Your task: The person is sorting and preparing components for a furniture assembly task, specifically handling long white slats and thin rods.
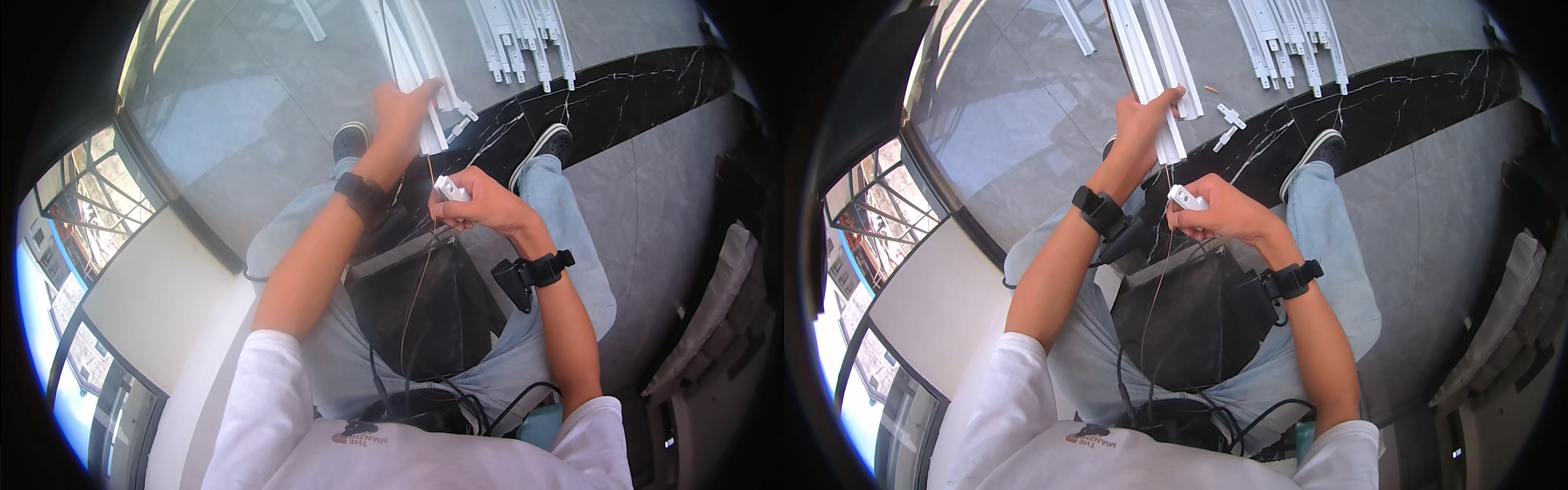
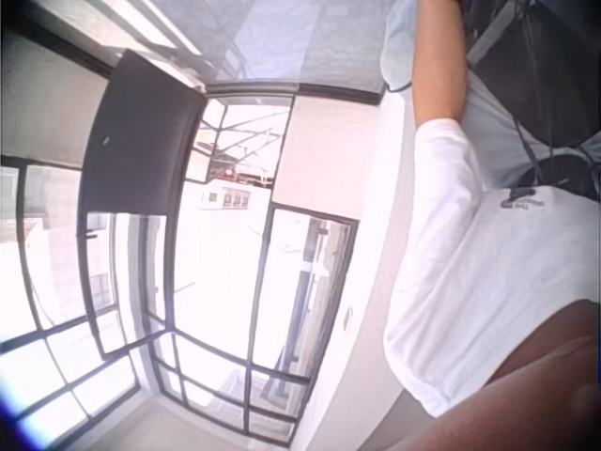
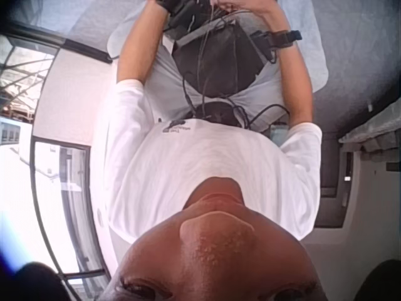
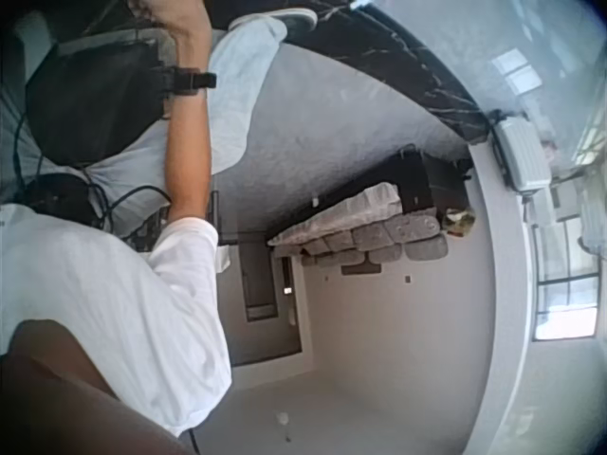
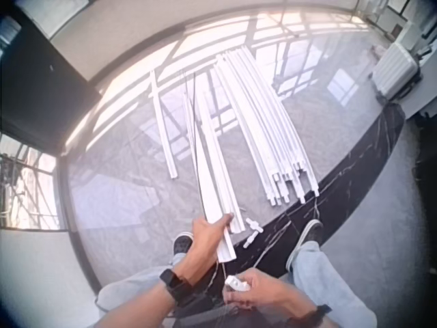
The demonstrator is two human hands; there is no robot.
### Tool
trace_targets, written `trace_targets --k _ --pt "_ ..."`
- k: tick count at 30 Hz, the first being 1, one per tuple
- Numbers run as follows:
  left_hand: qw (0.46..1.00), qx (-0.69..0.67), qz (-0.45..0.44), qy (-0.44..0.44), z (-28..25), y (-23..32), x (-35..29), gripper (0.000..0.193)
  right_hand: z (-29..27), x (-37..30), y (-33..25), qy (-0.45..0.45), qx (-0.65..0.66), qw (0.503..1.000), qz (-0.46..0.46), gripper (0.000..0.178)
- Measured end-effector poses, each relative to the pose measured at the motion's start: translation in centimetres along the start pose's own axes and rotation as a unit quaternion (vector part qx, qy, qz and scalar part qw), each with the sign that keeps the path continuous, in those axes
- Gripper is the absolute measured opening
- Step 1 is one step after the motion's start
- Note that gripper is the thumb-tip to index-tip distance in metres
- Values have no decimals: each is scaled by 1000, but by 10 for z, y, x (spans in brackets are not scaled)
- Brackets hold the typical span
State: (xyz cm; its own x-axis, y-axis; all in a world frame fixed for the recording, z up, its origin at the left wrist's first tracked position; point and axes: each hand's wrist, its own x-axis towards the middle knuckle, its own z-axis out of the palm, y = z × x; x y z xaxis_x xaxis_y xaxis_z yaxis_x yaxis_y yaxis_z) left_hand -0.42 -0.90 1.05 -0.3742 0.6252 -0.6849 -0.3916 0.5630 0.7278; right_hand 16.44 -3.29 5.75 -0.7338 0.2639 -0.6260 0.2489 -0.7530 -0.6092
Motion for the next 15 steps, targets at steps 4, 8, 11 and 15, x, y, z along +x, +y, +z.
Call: trace_targets --k 4,8,11,15 --pt "1000 5 -8 1 2 3 -5 25 -2 2 3 -125 -6 991 42 15" --pt "999 24 -25 12 0 -3 1 25 10 8 2 52 64 996 19 15" --pt "1000 16 -11 1 1 -9 4 26 10 10 6 103 82 991 -2 15" --pt "999 33 8 24 -1 -6 11 26 2 6 3 19 38 999 6 18"
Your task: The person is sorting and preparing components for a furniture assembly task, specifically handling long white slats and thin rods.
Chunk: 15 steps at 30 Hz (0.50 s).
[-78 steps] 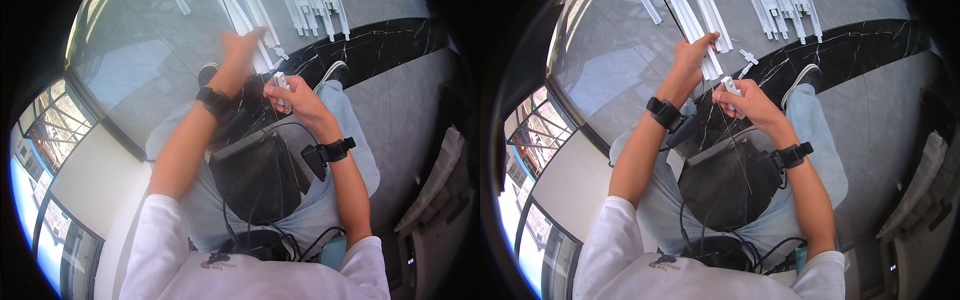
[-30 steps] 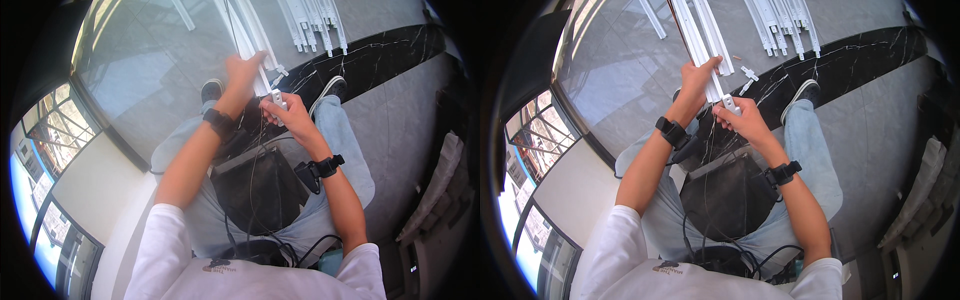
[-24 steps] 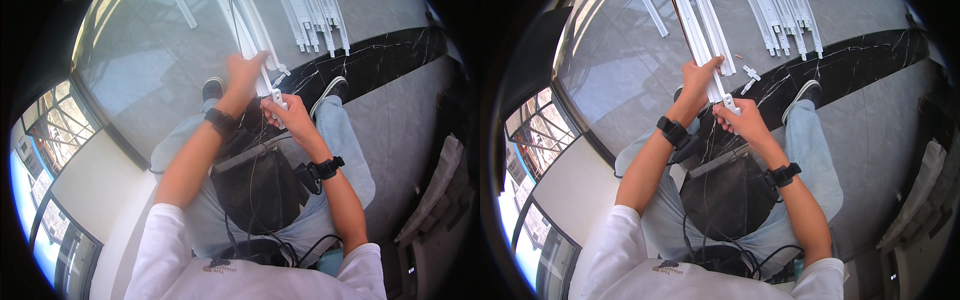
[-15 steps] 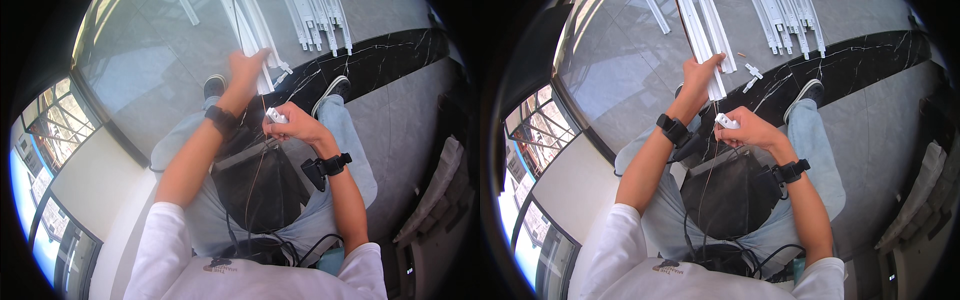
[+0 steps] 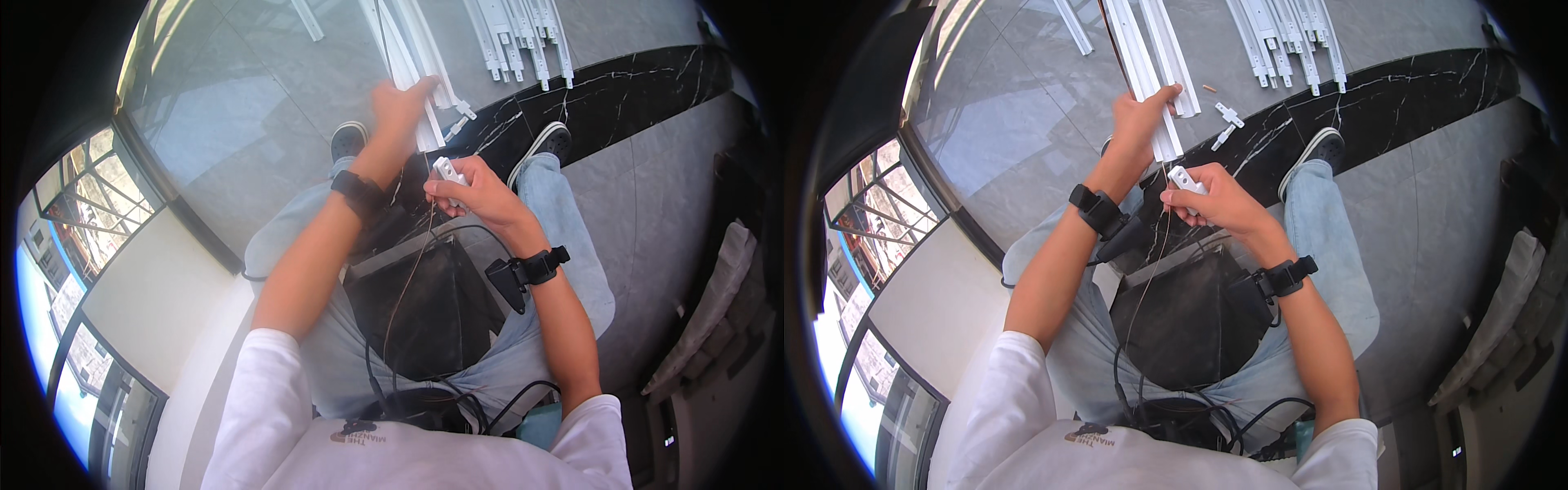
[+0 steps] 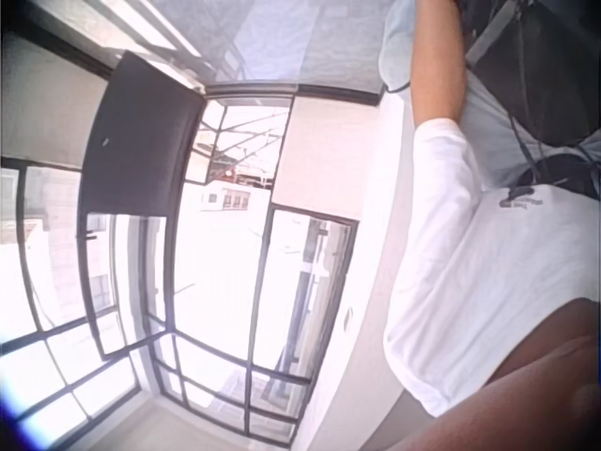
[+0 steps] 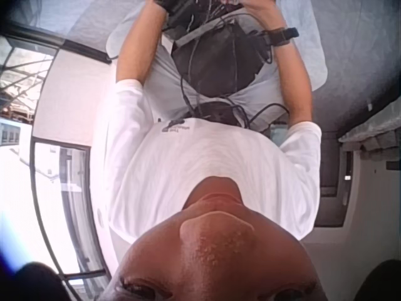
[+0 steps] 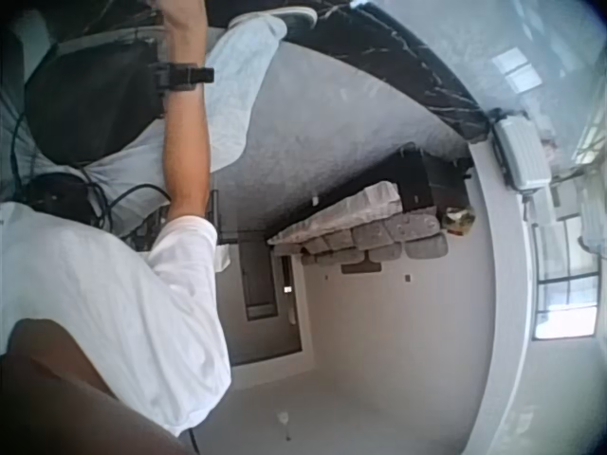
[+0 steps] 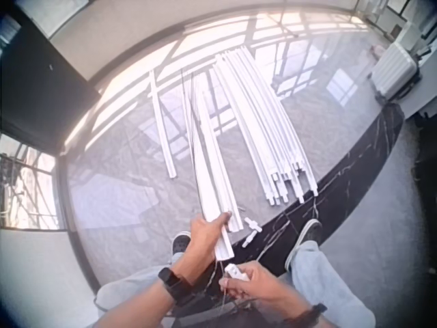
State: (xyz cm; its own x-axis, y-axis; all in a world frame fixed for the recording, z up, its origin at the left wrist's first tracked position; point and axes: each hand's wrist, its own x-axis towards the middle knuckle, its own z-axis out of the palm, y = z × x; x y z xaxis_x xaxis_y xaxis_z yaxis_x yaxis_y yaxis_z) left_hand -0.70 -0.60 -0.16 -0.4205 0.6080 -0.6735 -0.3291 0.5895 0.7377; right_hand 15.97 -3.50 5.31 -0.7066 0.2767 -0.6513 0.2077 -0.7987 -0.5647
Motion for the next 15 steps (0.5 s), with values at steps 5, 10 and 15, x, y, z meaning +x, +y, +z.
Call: trace_targets --k 5,10,15 --pt "999 -18 -39 -10 -20 27 5 23 -9 -16 -2 -97 -28 994 45 18" --pt "1000 8 -18 8 -43 28 15 22 -25 -29 -1 -158 -73 984 39 19" --pt "1000 8 -13 -5 -67 36 12 23 -33 -42 0 -167 -98 980 45 20"
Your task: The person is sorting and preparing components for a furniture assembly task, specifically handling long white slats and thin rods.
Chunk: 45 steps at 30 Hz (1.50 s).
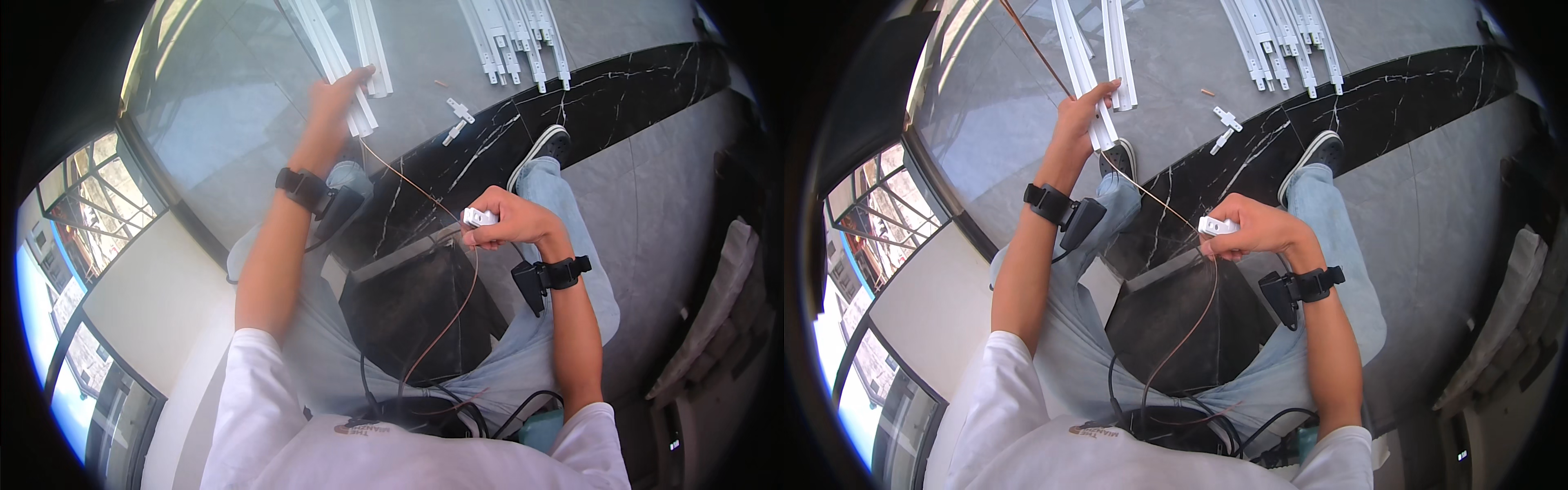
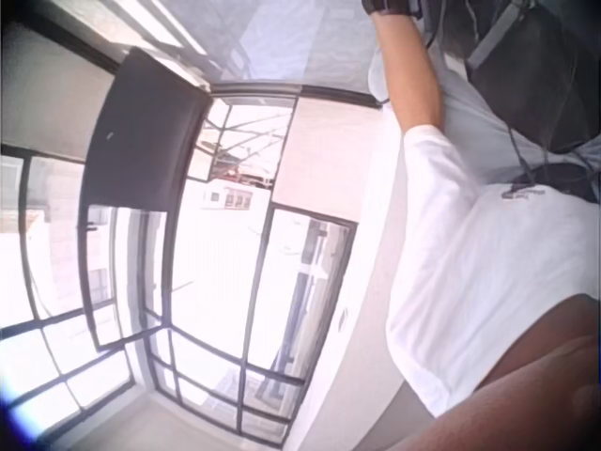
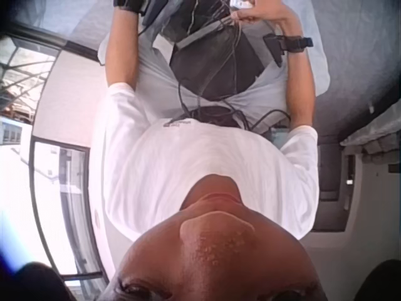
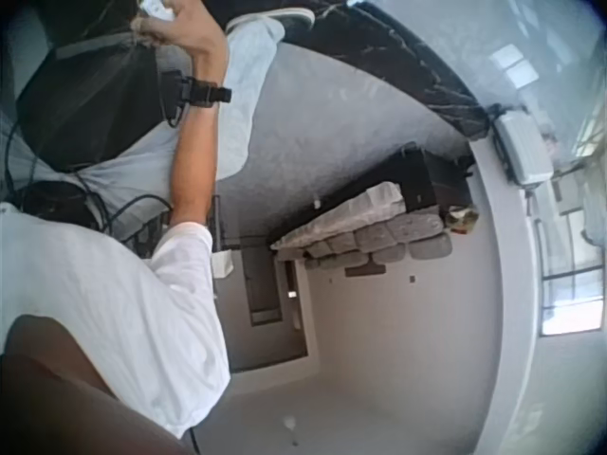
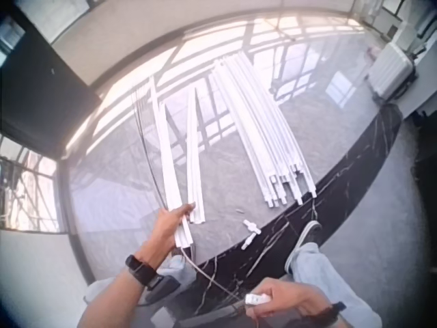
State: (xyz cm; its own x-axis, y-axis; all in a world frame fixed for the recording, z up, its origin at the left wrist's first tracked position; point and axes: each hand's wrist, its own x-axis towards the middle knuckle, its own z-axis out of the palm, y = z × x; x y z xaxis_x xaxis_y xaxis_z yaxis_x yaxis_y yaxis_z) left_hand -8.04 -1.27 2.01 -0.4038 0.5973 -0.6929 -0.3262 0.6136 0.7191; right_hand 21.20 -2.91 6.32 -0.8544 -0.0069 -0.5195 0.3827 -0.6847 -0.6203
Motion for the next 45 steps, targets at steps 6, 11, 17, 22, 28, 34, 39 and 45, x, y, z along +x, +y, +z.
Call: trace_targets --k 6,11,17,22,28,34,39,45 --pt "1000 10 -19 17 -10 2 5 23 -15 -37 17 29 -27 999 22 21" --pt "1000 -2 -1 10 -3 -6 8 21 -28 -83 41 113 -37 992 28 18" --pt "999 10 -25 29 24 -9 16 22 -46 -143 71 254 -19 967 -19 15" --pt "999 -49 1 18 47 -17 18 22 -53 -185 92 316 10 948 -37 15" --pt "998 -52 -22 28 74 -21 6 25 -20 -244 52 322 -121 938 34 21" --pt "994 -101 -31 8 83 -13 -5 27 27 -324 -42 273 -398 868 119 24" --pt "985 -166 -38 -15 87 0 -20 29 90 -363 -110 328 -462 795 217 21" --pt "983 -183 -24 -4 81 -11 -5 34 185 -396 -94 352 -494 757 243 15"
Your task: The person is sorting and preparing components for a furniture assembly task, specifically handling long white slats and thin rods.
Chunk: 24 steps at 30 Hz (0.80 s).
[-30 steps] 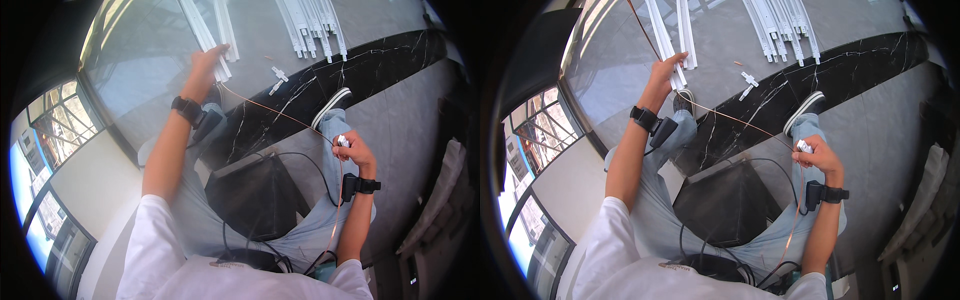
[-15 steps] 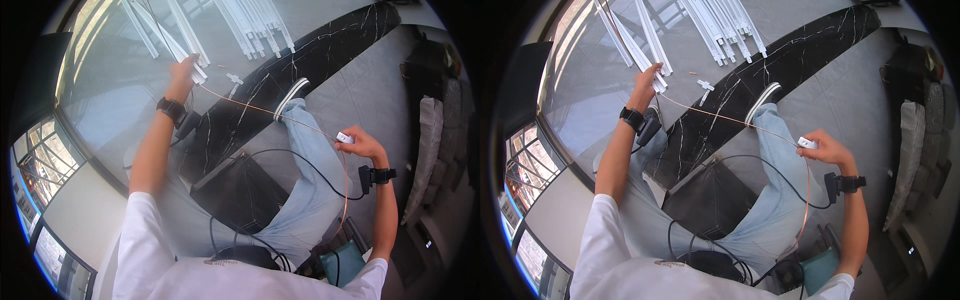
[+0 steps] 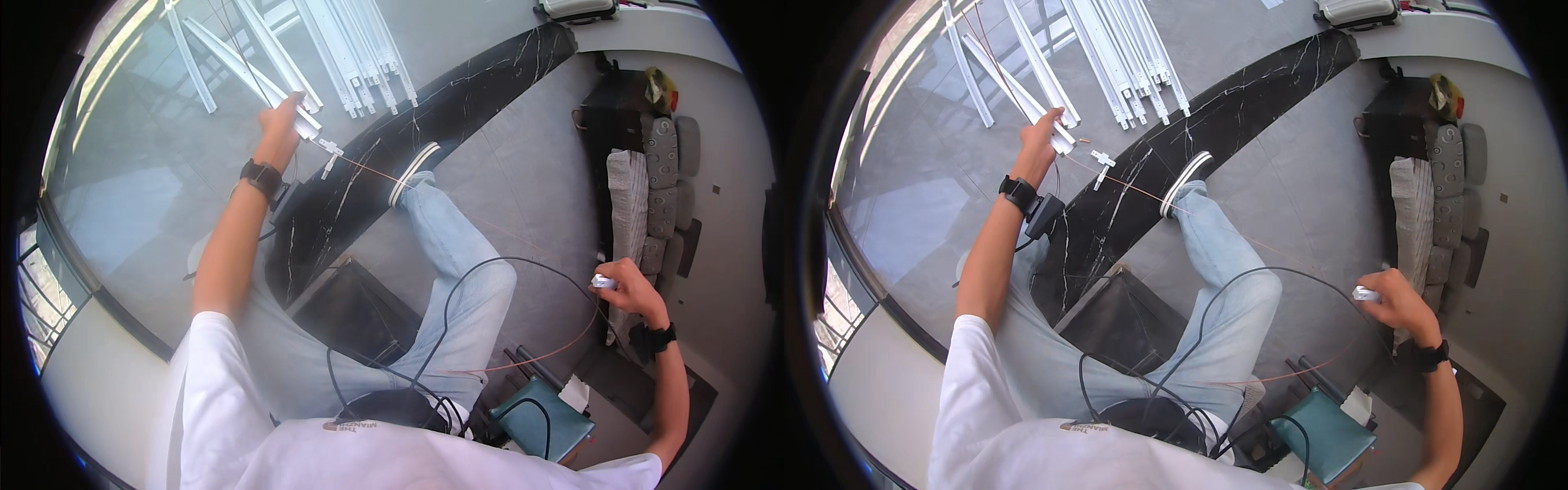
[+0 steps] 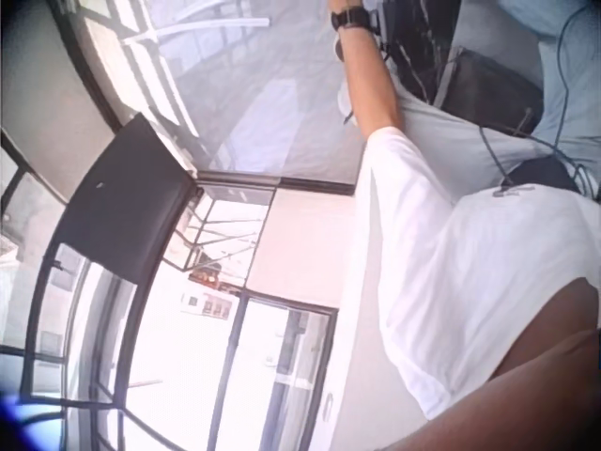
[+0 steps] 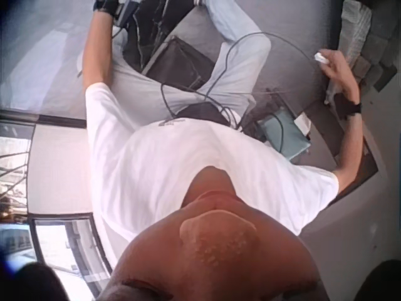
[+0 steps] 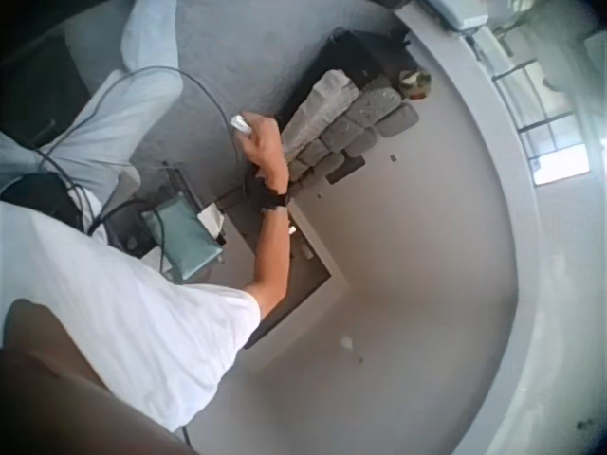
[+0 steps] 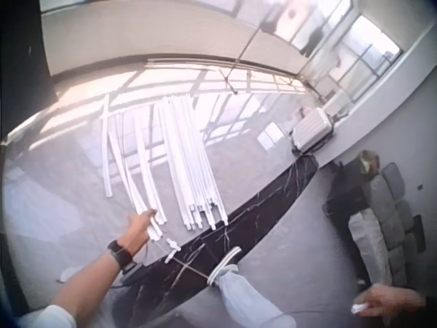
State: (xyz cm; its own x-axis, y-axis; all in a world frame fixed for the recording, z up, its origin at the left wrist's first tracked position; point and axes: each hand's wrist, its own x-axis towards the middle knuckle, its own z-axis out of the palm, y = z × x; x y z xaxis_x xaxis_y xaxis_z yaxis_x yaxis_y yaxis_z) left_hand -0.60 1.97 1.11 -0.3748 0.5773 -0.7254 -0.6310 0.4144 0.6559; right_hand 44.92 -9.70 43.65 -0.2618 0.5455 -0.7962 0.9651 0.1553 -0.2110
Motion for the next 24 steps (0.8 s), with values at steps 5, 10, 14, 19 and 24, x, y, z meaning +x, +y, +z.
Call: trace_targets --k 5,10,14,19,24 --pt "1000 9 23 7 -27 8 23 38 25 -134 51 45 -166 977 123 16" --pt "999 -12 41 -11 -23 9 25 36 71 -406 176 393 -221 812 370 32" --pt "997 -49 29 -55 -17 17 1 39 91 -625 175 493 -281 566 598 43" --pt "998 -55 15 -27 -39 12 -1 36 85 -762 118 523 -325 345 708 44" --pt "998 -38 43 -16 -34 23 9 32 82 -726 162 664 -196 356 627 43"
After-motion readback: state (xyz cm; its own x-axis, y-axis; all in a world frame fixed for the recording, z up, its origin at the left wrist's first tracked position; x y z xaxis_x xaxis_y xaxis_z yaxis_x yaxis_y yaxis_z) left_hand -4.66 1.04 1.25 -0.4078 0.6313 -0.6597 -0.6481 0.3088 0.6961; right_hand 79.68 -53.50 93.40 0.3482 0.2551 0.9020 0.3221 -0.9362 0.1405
